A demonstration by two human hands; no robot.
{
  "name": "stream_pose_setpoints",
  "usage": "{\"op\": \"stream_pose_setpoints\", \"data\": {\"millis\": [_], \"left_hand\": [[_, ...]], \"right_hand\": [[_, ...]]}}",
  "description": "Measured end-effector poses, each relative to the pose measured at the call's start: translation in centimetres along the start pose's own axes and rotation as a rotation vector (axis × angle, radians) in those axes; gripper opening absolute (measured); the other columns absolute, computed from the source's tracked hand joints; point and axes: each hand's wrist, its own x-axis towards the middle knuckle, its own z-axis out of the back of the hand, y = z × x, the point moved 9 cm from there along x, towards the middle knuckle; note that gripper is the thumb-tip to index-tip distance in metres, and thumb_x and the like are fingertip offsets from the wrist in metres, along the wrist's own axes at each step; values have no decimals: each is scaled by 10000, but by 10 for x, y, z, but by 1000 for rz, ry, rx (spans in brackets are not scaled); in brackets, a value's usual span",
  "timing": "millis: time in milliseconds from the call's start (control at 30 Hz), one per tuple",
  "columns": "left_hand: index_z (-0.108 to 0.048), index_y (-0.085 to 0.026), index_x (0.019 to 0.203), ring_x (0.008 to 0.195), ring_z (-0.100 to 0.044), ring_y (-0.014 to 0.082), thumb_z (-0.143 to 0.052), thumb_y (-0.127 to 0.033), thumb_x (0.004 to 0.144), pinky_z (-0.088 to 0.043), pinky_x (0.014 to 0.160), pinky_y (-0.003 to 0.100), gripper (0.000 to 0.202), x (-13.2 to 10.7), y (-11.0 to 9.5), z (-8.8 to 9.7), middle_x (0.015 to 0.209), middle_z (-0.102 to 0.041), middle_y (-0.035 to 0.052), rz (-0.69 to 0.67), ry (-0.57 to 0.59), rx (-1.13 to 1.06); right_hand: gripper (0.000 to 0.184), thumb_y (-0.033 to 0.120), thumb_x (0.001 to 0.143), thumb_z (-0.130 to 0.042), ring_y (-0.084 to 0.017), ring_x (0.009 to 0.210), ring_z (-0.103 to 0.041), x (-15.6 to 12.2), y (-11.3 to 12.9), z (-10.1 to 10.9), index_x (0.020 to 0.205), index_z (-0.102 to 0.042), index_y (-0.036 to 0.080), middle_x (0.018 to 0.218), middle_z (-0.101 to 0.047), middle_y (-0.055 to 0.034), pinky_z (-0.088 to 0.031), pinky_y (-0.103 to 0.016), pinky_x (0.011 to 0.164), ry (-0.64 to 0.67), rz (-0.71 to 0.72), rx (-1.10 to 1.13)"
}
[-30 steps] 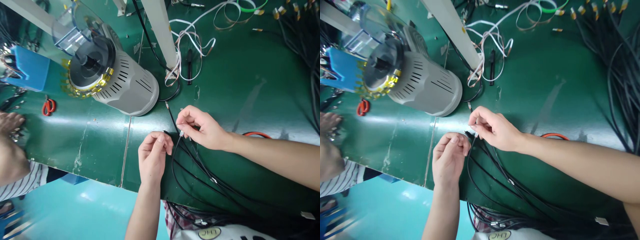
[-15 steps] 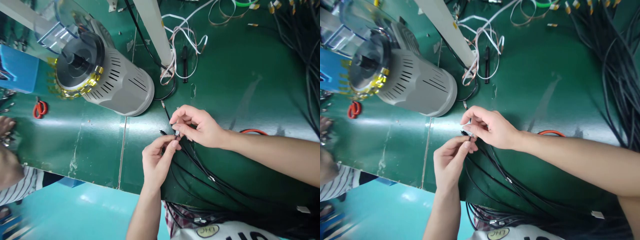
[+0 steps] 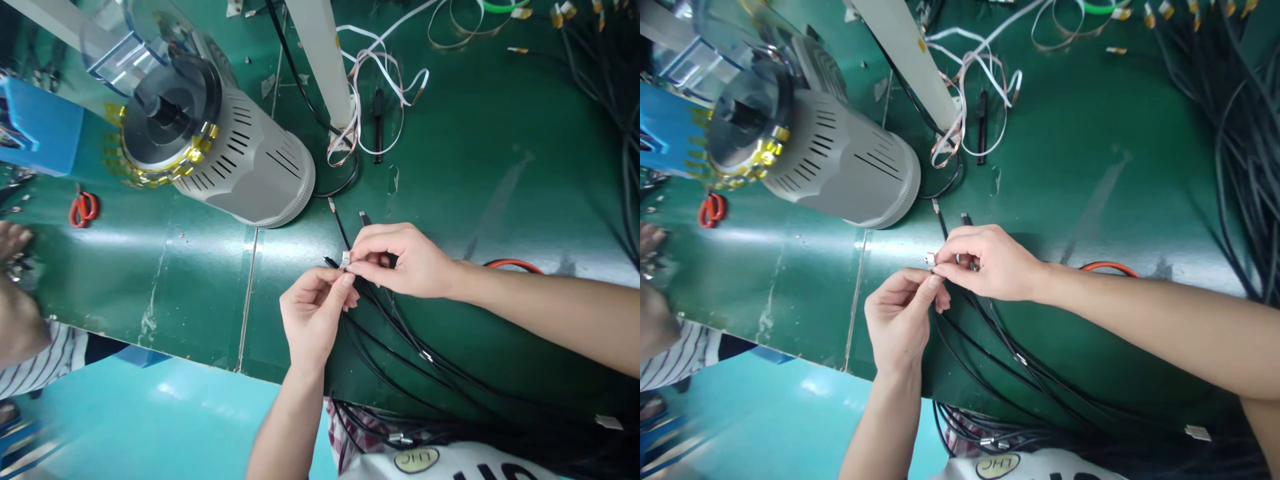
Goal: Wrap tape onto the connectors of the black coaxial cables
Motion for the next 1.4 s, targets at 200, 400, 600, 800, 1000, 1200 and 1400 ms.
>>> {"op": "stream_pose_setpoints", "data": {"millis": [200, 400, 600, 800, 1000, 1200, 1400], "left_hand": [[-658, -144, 776, 498, -562, 108, -691, -227, 882, -462, 497, 231, 139, -1, 2, -3, 586, -637, 2, 19, 5, 3], [-654, -144, 784, 496, -574, 117, -682, -232, 889, -482, 492, 242, 140, -2, 3, -4, 593, -642, 5, 23, -1, -14], [-659, -144, 794, 486, -577, 115, -679, -235, 891, -484, 483, 238, 134, -3, 3, -6, 593, -643, 5, 32, 12, -60], [-659, -147, 788, 476, -574, 113, -691, -233, 880, -482, 481, 236, 130, -3, 2, -5, 580, -640, 0, 32, -1, -79], [-653, -149, 780, 498, -587, 121, -686, -228, 886, -488, 502, 243, 136, -3, 6, -9, 597, -653, 10, 60, 35, -86], [-663, -149, 873, 487, -580, 126, -564, -310, 963, -448, 451, 225, 209, 0, 12, -22, 592, -613, 14, 206, 176, -361], [-645, -151, 846, 459, -559, 112, -540, -318, 976, -431, 441, 212, 236, 1, 14, -22, 571, -593, 3, 259, 193, -426]], "right_hand": [[115, 159, 942, -559, -76, 624, -521, -2, 5, -6, 863, -638, 132, 881, -618, -45, -450, -219, 571, 45, 22, -76], [114, 138, 952, -522, -108, 706, -571, -4, 9, -8, 938, -635, 129, 920, -621, -64, -488, -245, 643, 41, 80, -169], [116, 137, 954, -526, -116, 735, -589, -5, 10, -8, 957, -641, 136, 932, -629, -62, -501, -251, 665, 26, 103, -171], [114, 163, 962, -548, -91, 690, -608, -4, 4, -6, 937, -656, 138, 944, -613, -45, -525, -239, 644, 41, 56, -5], [86, 128, 917, -564, -125, 731, -589, -3, 5, -5, 899, -646, 151, 884, -631, -44, -490, -259, 642, 29, 58, -102], [113, 170, 952, -540, -80, 624, -577, -1, -6, 0, 937, -648, 141, 867, -597, -24, -476, -226, 589, 2, -90, -48], [169, 227, 985, -519, -65, 590, -582, -1, -9, -2, 983, -669, 148, 898, -600, -26, -482, -222, 582, 11, -103, -6]]}}
